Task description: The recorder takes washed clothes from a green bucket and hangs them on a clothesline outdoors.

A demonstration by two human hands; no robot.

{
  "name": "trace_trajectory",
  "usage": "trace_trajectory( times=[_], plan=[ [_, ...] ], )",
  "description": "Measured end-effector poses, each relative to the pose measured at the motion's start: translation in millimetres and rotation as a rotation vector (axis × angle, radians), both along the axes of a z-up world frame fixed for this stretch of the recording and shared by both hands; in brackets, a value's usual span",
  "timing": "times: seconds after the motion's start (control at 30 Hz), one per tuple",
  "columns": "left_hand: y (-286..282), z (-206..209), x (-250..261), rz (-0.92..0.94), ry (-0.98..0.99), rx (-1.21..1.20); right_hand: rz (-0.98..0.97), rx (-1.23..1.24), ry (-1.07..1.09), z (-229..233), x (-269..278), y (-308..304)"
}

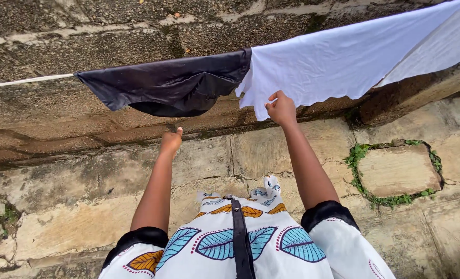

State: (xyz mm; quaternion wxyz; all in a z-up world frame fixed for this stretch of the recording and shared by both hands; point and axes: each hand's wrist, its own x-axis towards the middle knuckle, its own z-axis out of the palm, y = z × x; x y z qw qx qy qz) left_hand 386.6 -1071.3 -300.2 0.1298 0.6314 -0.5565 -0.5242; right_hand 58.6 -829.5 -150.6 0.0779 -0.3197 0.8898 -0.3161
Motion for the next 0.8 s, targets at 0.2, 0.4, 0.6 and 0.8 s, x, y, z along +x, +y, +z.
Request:
trace_trajectory(
  times=[0.2, 0.4, 0.6, 0.8],
  plan=[
    [134.3, 3.1, -162.8, -0.736, -0.068, -0.141, -0.127, 0.158, -0.061, -29.0, -55.0, 91.8],
    [281.6, 74.6, -343.1, -1.094, 0.187, -0.596, -0.209, 0.159, 0.016, -2.9, -95.2, 220.6],
    [430.3, 130.7, -474.3, -1.396, 0.411, -0.848, -0.121, 0.098, 0.217, 17.2, -150.4, 360.7],
    [559.6, 176.2, -534.6, -1.512, 0.731, -1.184, -0.341, 0.254, 0.133, 59.4, -179.6, 459.3]
  ],
)
